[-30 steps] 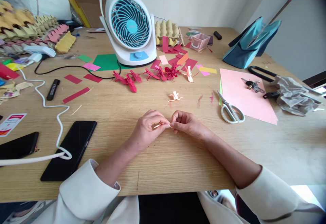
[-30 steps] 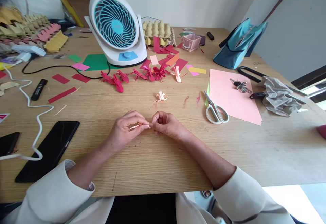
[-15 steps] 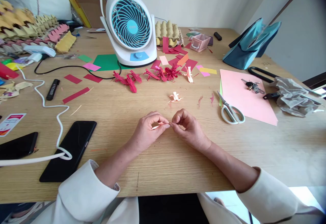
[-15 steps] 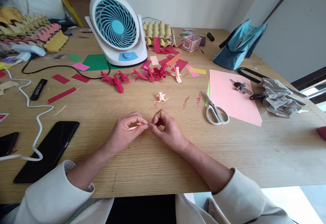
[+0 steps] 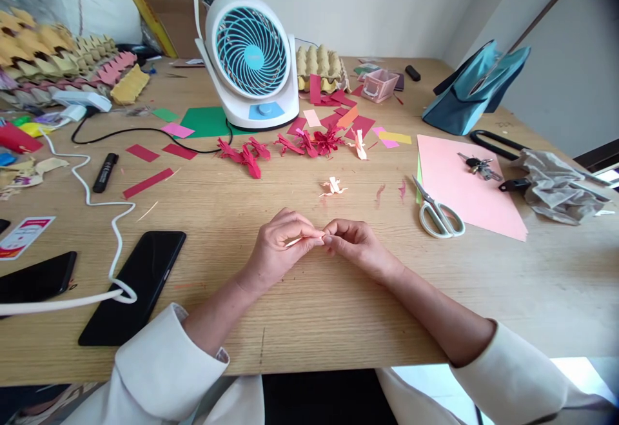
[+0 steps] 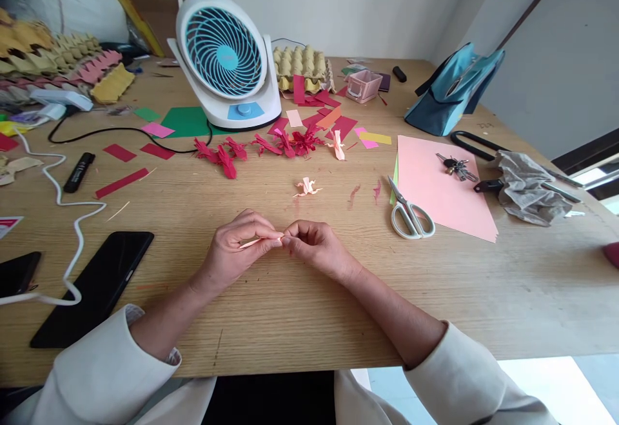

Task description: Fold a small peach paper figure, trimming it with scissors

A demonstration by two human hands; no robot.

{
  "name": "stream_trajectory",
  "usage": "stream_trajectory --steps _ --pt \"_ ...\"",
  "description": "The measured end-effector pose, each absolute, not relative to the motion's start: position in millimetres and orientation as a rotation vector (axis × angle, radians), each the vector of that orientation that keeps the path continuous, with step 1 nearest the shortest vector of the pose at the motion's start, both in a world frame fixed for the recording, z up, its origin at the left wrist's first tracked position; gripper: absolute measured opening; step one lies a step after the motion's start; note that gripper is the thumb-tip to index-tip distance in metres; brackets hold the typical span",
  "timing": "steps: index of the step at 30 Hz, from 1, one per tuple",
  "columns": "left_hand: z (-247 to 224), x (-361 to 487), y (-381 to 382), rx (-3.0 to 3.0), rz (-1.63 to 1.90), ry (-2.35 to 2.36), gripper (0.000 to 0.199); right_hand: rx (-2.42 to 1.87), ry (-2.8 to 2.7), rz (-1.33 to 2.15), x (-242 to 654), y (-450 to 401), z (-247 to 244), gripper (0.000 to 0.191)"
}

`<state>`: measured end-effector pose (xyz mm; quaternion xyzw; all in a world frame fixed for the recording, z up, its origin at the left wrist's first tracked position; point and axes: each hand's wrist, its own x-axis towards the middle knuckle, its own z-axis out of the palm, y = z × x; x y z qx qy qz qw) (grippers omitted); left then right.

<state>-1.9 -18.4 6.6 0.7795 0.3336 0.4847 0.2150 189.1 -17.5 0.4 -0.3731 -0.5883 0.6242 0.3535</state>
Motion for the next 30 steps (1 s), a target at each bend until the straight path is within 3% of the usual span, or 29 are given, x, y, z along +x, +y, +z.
stream_trajectory --steps 30 --pt "12.2 -3.0 -20.6 2.482 1.264 0.971 0.007 -0.917 -1.535 1.688 196.8 -12.9 3.7 0.032"
